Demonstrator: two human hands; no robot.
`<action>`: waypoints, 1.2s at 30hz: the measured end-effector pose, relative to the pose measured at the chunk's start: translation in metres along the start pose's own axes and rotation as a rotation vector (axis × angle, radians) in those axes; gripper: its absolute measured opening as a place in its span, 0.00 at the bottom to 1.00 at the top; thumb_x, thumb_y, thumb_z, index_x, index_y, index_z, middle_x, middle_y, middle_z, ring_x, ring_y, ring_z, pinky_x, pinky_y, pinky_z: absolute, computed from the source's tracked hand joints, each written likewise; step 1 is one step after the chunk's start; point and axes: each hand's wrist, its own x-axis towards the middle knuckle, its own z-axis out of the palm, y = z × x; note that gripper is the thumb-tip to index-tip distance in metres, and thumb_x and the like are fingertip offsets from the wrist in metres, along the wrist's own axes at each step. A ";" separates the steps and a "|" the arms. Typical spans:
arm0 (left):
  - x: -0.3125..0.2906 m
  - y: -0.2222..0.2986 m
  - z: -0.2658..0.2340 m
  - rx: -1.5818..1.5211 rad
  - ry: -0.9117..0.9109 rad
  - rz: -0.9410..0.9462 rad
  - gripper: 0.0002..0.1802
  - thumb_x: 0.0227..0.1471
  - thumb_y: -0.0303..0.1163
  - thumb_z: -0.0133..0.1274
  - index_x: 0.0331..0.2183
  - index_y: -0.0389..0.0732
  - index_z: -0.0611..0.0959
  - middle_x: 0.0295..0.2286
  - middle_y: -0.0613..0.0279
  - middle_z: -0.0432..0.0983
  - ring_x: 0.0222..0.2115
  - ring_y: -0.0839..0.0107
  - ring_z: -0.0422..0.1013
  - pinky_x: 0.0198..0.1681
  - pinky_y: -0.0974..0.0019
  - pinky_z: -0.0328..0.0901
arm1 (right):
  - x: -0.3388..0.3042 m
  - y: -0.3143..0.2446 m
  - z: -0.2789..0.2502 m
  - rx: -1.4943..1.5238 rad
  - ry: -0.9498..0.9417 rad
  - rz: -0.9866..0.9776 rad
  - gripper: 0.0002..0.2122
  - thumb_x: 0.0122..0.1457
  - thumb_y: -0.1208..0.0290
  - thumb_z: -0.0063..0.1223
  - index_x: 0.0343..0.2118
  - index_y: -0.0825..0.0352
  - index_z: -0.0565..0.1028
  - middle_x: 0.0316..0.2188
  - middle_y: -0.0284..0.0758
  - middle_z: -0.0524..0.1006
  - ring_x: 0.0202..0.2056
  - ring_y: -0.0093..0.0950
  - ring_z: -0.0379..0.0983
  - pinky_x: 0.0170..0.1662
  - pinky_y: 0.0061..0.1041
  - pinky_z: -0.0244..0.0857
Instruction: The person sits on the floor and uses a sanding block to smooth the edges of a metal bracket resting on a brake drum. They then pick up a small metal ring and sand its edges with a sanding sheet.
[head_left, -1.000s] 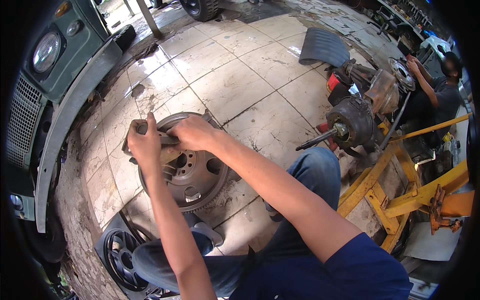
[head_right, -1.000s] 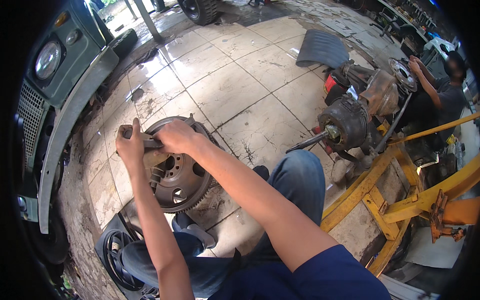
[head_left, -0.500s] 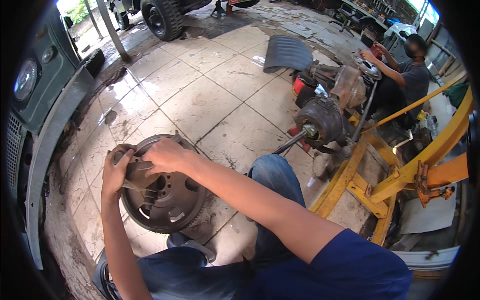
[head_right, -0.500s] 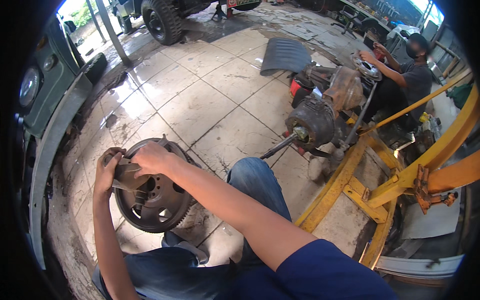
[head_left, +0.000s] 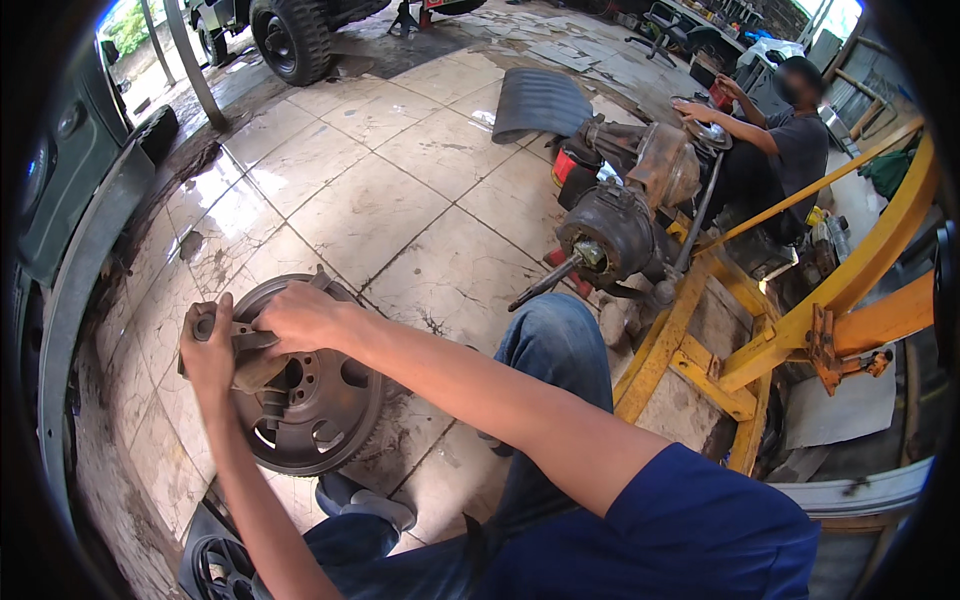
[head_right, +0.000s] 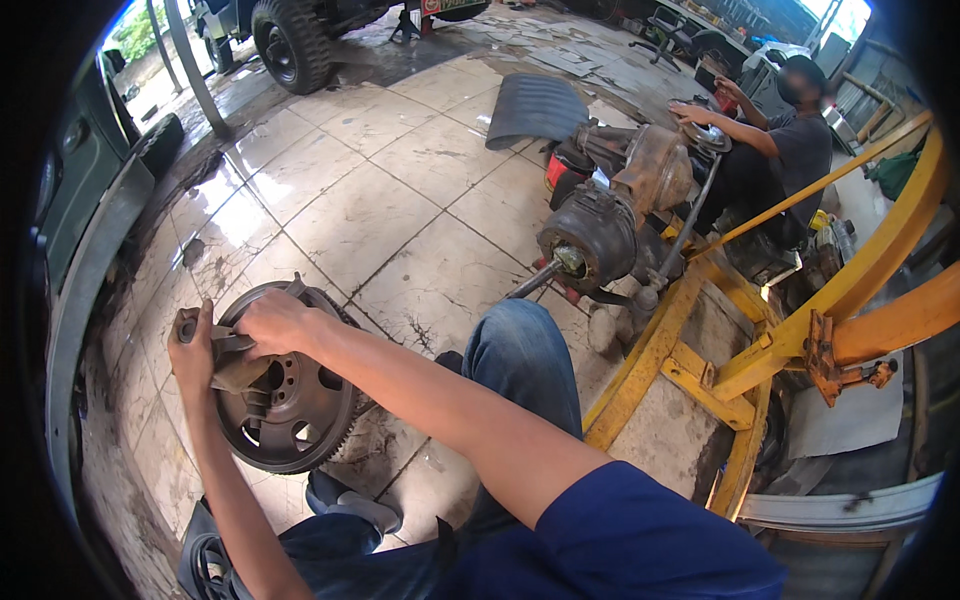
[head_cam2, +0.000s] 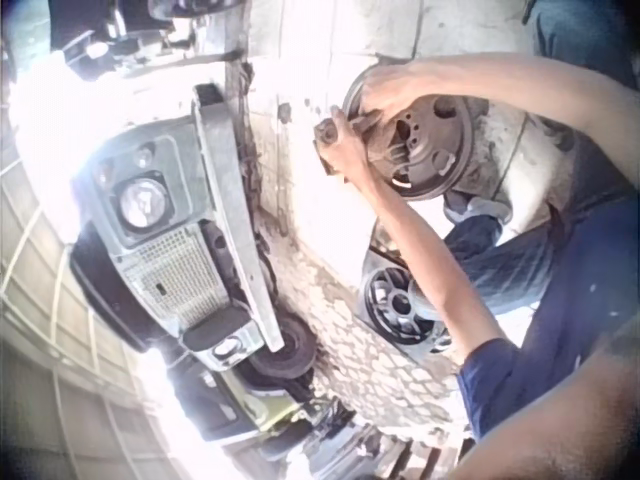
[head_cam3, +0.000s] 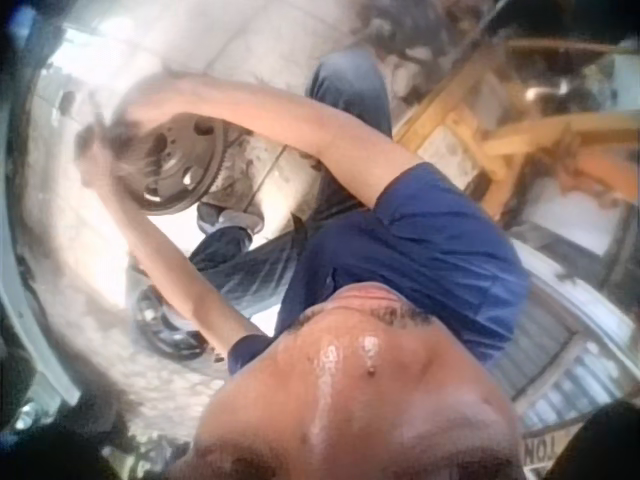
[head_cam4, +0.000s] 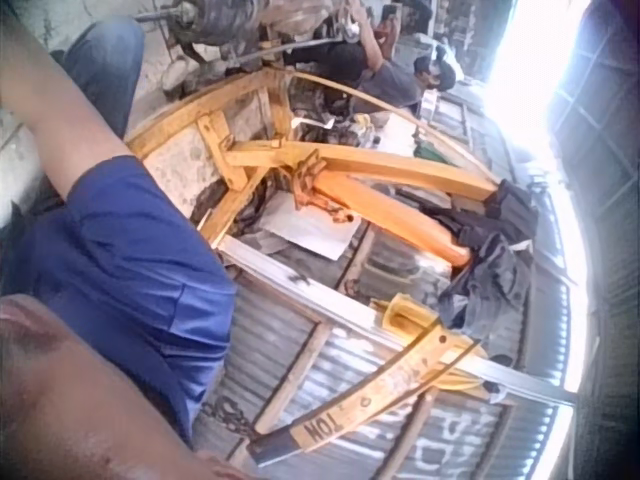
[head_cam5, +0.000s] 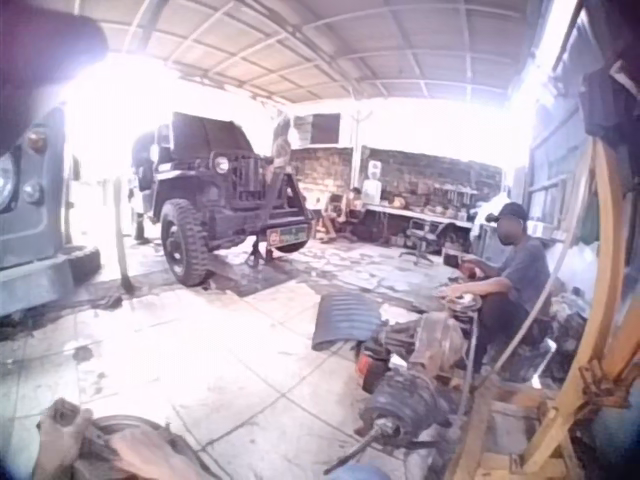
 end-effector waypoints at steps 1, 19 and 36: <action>0.004 0.004 -0.014 -0.025 -0.202 0.024 0.13 0.53 0.36 0.59 0.30 0.37 0.76 0.31 0.63 0.77 0.33 0.76 0.68 0.40 0.71 0.63 | 0.000 0.001 0.001 0.010 0.011 0.002 0.21 0.46 0.44 0.63 0.31 0.59 0.81 0.24 0.38 0.80 0.32 0.39 0.79 0.37 0.36 0.71; -0.008 -0.003 0.036 0.384 0.587 0.273 0.16 0.47 0.38 0.63 0.26 0.34 0.79 0.27 0.51 0.77 0.30 0.53 0.74 0.38 0.55 0.67 | -0.001 -0.007 -0.012 0.024 -0.105 0.105 0.19 0.48 0.45 0.61 0.34 0.56 0.80 0.28 0.37 0.81 0.33 0.41 0.78 0.38 0.41 0.71; -0.005 -0.001 0.021 0.329 0.388 0.305 0.20 0.47 0.41 0.64 0.25 0.32 0.78 0.24 0.53 0.75 0.27 0.53 0.72 0.34 0.54 0.66 | -0.005 -0.001 -0.011 -0.007 0.021 -0.021 0.18 0.49 0.49 0.62 0.35 0.59 0.80 0.25 0.37 0.80 0.31 0.38 0.78 0.38 0.37 0.71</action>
